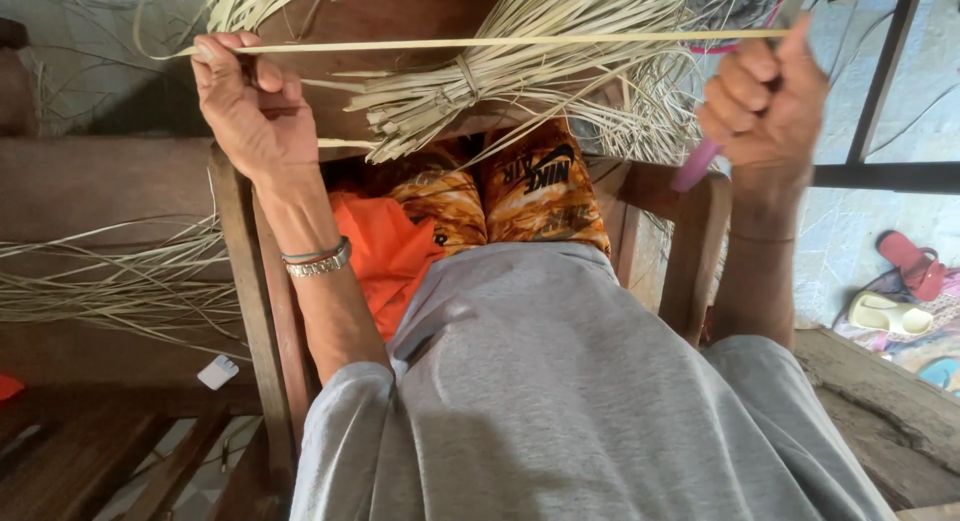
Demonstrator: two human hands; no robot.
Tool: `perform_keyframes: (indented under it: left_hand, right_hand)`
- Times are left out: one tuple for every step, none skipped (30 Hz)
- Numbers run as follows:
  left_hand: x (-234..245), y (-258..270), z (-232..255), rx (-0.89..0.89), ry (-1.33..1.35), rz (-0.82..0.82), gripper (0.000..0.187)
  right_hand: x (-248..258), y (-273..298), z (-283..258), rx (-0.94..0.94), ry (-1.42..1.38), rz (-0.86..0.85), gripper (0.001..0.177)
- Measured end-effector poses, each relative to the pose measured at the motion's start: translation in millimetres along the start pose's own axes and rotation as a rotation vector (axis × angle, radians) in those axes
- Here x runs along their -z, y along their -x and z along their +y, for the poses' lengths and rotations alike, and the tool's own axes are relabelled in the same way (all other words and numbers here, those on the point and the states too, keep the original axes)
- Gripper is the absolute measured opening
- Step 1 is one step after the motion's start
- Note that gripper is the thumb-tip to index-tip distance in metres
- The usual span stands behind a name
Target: Stripping and preparing dried plant fibers using a small knife for weaving or broom making.
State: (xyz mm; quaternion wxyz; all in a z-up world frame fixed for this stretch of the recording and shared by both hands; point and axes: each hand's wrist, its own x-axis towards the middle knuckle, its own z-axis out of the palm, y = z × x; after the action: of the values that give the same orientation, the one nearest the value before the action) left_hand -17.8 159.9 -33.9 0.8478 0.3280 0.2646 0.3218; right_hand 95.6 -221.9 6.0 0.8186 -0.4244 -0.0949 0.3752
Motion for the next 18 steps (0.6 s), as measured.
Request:
perform_keyframes:
  left_hand:
    - [5.7, -2.8, 0.8, -0.003, 0.002, 0.001, 0.016]
    - [11.6, -5.4, 2.0, -0.021, 0.079, -0.03, 0.011]
    - [17.5, -8.0, 3.1, -0.04, 0.157, -0.061, 0.011]
    - [25.7, -13.1, 8.1, -0.042, 0.155, -0.058, 0.011]
    - [33.7, -18.1, 13.1, -0.139, 0.107, 0.065, 0.009]
    - [39.8, -25.7, 17.1, -0.238, 0.063, 0.181, 0.015]
    - [19.2, -13.3, 15.9, -0.242, 0.066, 0.179, 0.015]
    - [-0.2, 1.3, 14.6, -0.255, -0.028, 0.065, 0.014]
    - [-19.5, 15.9, 13.0, -0.265, -0.121, -0.048, 0.015]
    - [-40.7, 32.4, 9.0, -0.257, -0.125, -0.045, 0.015]
    - [-62.4, 49.1, 5.3, -0.282, -0.207, -0.202, 0.021]
    - [-88.0, 61.4, 2.4, -0.324, -0.28, -0.369, 0.027]
    - [-94.8, 72.8, -1.4, -0.331, -0.275, -0.377, 0.027]
    - [-101.1, 84.3, -4.6, -0.323, -0.336, -0.532, 0.023]
    - [-106.8, 95.4, -8.1, -0.313, -0.397, -0.688, 0.019]
    - [-103.1, 99.8, -15.4, -0.311, -0.404, -0.684, 0.019]
    - [-98.9, 103.9, -22.8, -0.25, -0.392, -0.724, 0.017]
    - [-95.7, 107.2, -30.8, -0.192, -0.375, -0.766, 0.015]
  right_hand:
    - [25.1, 9.3, -3.7, -0.001, 0.001, -0.003, 0.034]
    - [50.3, 18.0, -7.3, 0.041, -0.328, 0.028, 0.034]
    - [75.6, 26.6, -11.1, 0.083, -0.656, 0.061, 0.041]
    - [97.1, 42.2, -20.6, 0.079, -0.658, 0.06, 0.041]
    - [118.8, 57.6, -30.3, 0.239, -0.202, 0.042, 0.037]
    - [141.4, 71.3, -41.3, 0.399, 0.26, 0.036, 0.036]
    - [143.0, 68.9, -37.1, 0.403, 0.261, 0.032, 0.036]
    - [144.4, 68.3, -32.8, 0.347, 0.184, -0.013, 0.02]
    - [146.1, 67.9, -28.2, 0.29, 0.107, -0.058, 0.034]
    - [101.2, 45.9, -11.5, 0.285, 0.105, -0.05, 0.034]
    - [52.5, 31.8, 9.6, 0.431, 0.64, -0.043, 0.023]
    - [2.0, 14.8, 29.6, 0.576, 1.19, -0.048, 0.018]
    - [-34.8, 8.9, 30.3, 0.588, 1.194, -0.047, 0.018]
    - [-71.9, 2.8, 31.8, 0.174, 0.965, 0.02, 0.018]
    - [-109.0, -3.1, 33.7, -0.226, 0.712, 0.086, 0.036]
    - [-118.1, -8.1, 33.6, -0.229, 0.705, 0.082, 0.036]
    - [-127.2, -13.3, 34.0, -0.185, 0.692, 0.068, 0.04]
    - [-135.8, -19.0, 33.1, -0.137, 0.683, 0.055, 0.05]
